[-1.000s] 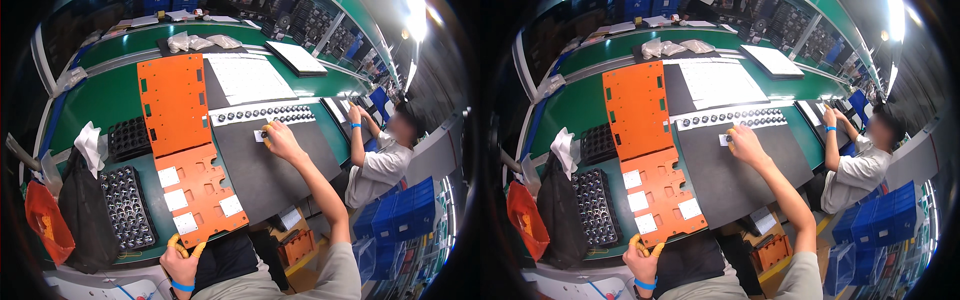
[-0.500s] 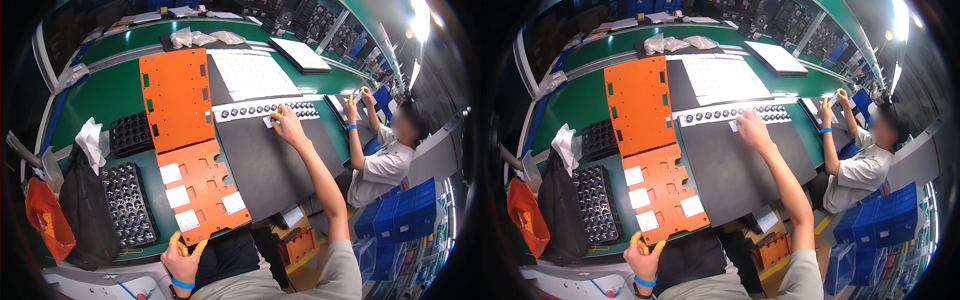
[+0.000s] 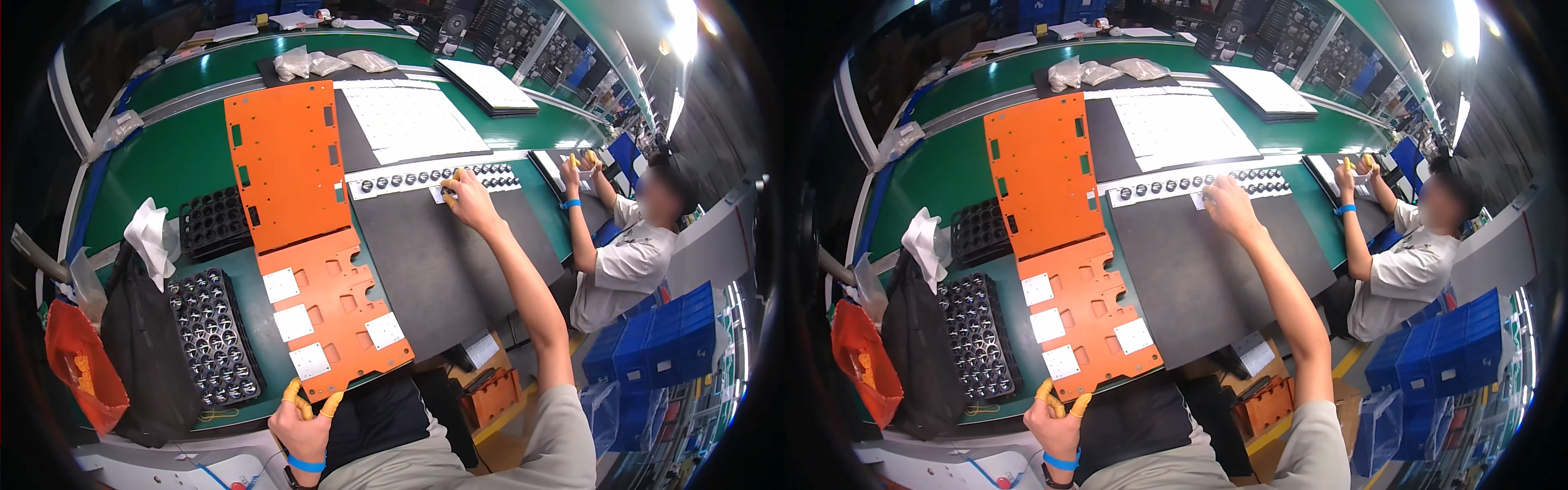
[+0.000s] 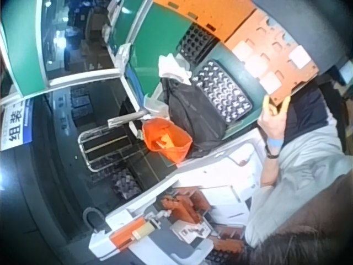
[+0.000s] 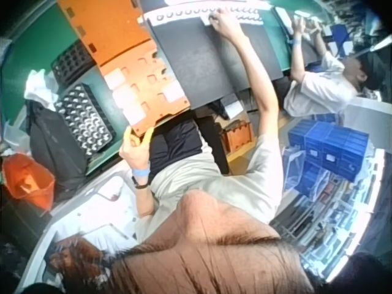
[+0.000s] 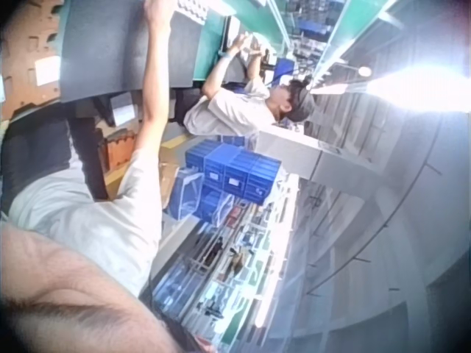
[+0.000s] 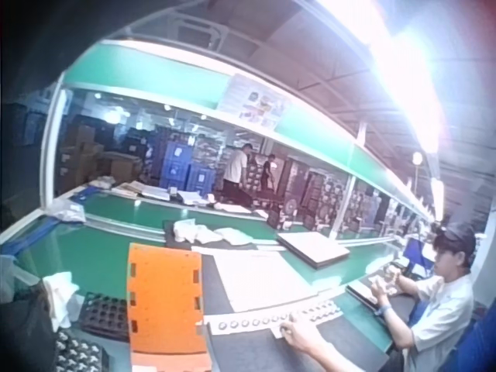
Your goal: The person places small white square components onto an orange fixture board, pressing them into designated slots. They handle the components one at a time, picking them from a nearby tray and arranging them on the board. The person also briefly interacts with a machine labeled 'Oushi' to process the fixture.
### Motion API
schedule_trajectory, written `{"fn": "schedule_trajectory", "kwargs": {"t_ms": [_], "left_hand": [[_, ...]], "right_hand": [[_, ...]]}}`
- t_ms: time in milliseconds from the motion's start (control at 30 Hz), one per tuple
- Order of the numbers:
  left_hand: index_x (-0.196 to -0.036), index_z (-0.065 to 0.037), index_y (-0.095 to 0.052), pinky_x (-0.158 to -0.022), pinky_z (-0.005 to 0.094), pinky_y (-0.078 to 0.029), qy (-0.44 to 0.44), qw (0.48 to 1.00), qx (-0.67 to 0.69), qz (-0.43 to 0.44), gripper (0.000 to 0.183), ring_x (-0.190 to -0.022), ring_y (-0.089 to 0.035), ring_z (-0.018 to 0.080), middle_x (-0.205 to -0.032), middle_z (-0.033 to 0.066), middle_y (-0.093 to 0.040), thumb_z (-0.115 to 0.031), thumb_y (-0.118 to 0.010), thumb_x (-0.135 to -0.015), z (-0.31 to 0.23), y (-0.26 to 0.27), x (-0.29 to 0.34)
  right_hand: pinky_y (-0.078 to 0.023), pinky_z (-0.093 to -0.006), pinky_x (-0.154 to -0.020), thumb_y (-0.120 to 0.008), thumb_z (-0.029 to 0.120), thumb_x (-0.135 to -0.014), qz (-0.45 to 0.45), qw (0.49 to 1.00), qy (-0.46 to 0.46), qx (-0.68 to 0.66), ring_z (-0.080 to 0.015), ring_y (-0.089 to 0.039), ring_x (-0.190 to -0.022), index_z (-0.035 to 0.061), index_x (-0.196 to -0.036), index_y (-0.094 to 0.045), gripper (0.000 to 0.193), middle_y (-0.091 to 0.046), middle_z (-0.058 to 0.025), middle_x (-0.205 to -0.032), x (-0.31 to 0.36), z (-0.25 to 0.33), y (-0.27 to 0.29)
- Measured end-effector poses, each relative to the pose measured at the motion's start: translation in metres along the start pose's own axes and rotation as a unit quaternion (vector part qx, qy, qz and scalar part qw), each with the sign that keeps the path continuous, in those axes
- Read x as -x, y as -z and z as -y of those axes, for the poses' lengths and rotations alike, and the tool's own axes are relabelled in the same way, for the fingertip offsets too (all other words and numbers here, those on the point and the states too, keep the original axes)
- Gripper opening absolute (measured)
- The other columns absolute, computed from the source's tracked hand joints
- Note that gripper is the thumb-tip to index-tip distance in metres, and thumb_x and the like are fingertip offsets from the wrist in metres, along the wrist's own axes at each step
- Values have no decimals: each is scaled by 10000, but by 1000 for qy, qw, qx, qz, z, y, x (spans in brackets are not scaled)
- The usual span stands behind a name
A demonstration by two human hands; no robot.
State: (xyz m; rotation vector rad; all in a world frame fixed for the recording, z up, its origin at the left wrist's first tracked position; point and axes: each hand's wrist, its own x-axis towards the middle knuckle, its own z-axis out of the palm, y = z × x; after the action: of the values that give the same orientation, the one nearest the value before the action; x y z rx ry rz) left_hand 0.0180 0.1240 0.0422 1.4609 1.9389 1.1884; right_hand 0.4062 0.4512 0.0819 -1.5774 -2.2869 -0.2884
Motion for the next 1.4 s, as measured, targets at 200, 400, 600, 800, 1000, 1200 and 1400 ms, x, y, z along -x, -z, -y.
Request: {"fn": "schedule_trajectory", "kwargs": {"t_ms": [200, 400, 600, 800, 1000, 1200, 1400], "left_hand": [[-1054, 84, -678, -446, 264, -244, -3, 1000, 18, 0, 629, -471, -319, 77, -546, -3, -404, -263, -972, -620, -4, -1, -1], [-1061, 95, -674, -457, 254, -219, 10, 1000, 24, 1, 608, -492, -295, 59, -559, -16, -390, -209, -967, -624, -6, 1, 0], [-1066, 94, -673, -460, 257, -219, 5, 1000, 25, 2, 599, -495, -295, 60, -559, -15, -382, -190, -965, -626, -6, 2, 0], [-1058, 91, -673, -457, 262, -218, -2, 1000, 25, -5, 593, -491, -293, 65, -558, -11, -384, -202, -963, -632, -5, 1, 1], [-1048, 85, -675, -452, 264, -226, -3, 1000, 23, -11, 591, -480, -301, 69, -549, -11, -387, -224, -964, -635, -6, -1, 0], [-1040, 62, -681, -429, 273, -306, -6, 1000, -6, -10, 641, -436, -366, 111, -528, 21, -422, -305, -979, -607, -2, -1, 1], [-1041, 56, -678, -432, 274, -313, -4, 1000, -2, -10, 636, -435, -365, 117, -525, 21, -418, -308, -976, -612, -2, -1, 1]], "right_hand": [[-516, -451, -836, -755, 145, -795, -60, 998, -10, 29, -337, -592, -969, 63, -1063, -686, 289, -608, -120, -977, -1, 13, 11], [-530, -388, -632, -804, 252, -827, 6, 991, 17, -134, -285, -655, -703, 34, -830, -720, 233, -663, -120, -776, 36, 120, 49], [-514, -453, -603, -715, 421, -885, 261, 953, -16, -155, -368, -643, -624, 7, -692, -707, 457, -664, -183, -702, 67, 178, 91], [-540, -474, -684, -701, 302, -895, 87, 984, -128, -89, -390, -686, -775, 26, -923, -731, 279, -712, -193, -858, 48, 127, 64], [-544, -497, -751, -683, 258, -905, 33, 972, -226, -43, -397, -698, -866, 63, -1124, -702, 294, -729, -196, -929, 36, 61, 15], [-535, -462, -700, -679, 252, -904, -30, 979, -202, -23, -357, -693, -760, 98, -1057, -738, 225, -713, -162, -785, 43, 47, -10], [-530, -477, -698, -682, 251, -903, -43, 977, -209, -23, -364, -689, -749, 96, -1048, -738, 219, -710, -165, -778, 40, 44, -10]]}}
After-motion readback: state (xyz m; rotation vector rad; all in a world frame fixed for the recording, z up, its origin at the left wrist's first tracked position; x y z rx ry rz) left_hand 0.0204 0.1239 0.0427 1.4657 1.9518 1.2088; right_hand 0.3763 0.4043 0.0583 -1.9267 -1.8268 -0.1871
